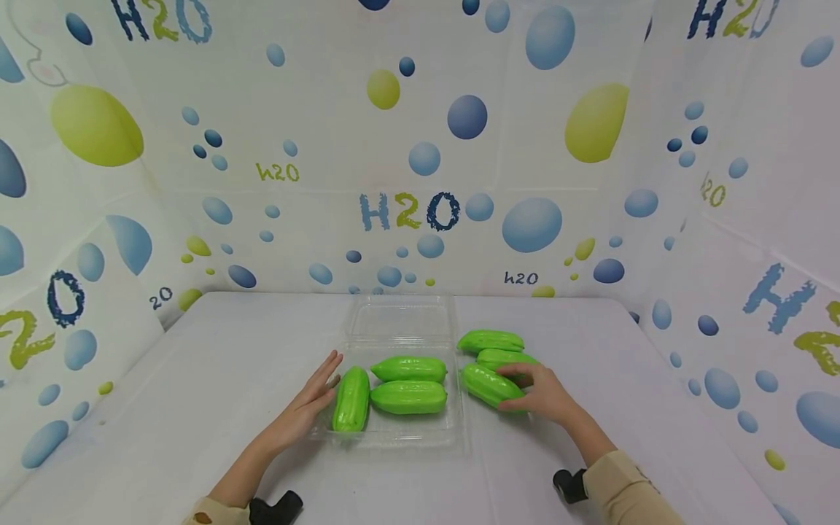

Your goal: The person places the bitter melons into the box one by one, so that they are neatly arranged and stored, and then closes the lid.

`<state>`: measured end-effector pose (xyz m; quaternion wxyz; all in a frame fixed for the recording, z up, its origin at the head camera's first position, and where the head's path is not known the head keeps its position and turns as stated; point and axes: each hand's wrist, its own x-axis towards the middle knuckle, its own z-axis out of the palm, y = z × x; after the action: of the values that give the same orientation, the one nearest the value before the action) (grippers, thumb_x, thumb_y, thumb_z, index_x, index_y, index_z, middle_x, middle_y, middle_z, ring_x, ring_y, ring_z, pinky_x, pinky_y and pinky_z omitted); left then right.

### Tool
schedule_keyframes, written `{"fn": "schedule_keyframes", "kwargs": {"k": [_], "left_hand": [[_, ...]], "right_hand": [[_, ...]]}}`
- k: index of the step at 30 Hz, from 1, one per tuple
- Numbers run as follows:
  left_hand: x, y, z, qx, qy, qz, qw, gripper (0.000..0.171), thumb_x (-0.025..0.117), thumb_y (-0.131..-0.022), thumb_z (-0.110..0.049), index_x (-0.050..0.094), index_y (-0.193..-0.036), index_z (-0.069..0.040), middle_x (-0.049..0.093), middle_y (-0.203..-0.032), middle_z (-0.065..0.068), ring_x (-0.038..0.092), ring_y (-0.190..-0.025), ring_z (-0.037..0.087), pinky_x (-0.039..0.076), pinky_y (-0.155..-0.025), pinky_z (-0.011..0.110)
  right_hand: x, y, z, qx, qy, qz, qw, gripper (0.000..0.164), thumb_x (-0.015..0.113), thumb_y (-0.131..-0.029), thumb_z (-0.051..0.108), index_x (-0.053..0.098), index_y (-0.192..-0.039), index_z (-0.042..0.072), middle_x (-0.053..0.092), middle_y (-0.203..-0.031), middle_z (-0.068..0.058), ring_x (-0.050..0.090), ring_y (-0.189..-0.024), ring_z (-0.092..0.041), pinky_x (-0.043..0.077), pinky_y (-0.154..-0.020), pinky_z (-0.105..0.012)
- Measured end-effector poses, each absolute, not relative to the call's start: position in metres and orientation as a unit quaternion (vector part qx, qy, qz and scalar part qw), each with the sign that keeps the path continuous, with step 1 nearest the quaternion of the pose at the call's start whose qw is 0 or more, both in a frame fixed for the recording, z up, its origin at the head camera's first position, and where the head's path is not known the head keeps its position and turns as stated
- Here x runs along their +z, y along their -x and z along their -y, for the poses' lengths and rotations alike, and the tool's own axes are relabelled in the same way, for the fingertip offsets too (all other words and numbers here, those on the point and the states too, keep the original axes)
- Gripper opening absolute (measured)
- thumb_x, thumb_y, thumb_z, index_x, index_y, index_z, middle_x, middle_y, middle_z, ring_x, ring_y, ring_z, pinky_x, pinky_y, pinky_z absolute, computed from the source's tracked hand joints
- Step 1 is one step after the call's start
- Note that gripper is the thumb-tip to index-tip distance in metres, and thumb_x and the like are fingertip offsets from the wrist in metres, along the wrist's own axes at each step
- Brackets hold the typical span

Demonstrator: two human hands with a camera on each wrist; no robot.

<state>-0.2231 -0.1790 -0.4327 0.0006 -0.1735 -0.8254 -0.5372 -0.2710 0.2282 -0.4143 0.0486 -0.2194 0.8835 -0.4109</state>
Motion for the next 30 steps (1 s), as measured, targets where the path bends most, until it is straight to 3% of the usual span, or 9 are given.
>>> {"fn": "schedule_keyframes", "kwargs": {"k": [10,21,30], "left_hand": [[-0.434,0.224,0.179,-0.537,0.173,0.826,0.004,0.052,0.036,-0.098,-0.006,0.017,-0.147,-0.009,0.002,-0.152,0.013,0.019,-0.133,0.040,0.013,-0.106,0.057],[-0.430,0.222,0.179,-0.547,0.177,0.818,-0.004,0.052,0.036,-0.098,-0.008,0.018,-0.147,-0.011,0.001,-0.153,0.013,0.016,-0.135,0.039,0.011,-0.106,0.056],[-0.432,0.224,0.180,-0.547,0.177,0.818,-0.005,0.052,0.036,-0.098,-0.009,0.017,-0.146,-0.007,0.001,-0.152,0.015,0.015,-0.135,0.039,0.012,-0.106,0.057]], "right_hand": [[-0.409,0.267,-0.232,-0.400,0.206,-0.892,0.038,0.056,0.081,-0.068,0.022,0.060,-0.116,0.000,0.056,-0.118,-0.021,0.059,-0.094,-0.032,0.050,-0.077,-0.042],[-0.390,0.265,-0.240,-0.395,0.192,-0.898,0.022,0.057,0.081,-0.067,0.021,0.061,-0.117,0.000,0.055,-0.121,-0.022,0.058,-0.095,-0.034,0.051,-0.069,-0.032],[-0.376,0.266,-0.246,-0.391,0.180,-0.902,0.025,0.056,0.079,-0.071,0.022,0.059,-0.119,0.002,0.051,-0.125,-0.023,0.055,-0.100,-0.037,0.053,-0.070,-0.035]]}}
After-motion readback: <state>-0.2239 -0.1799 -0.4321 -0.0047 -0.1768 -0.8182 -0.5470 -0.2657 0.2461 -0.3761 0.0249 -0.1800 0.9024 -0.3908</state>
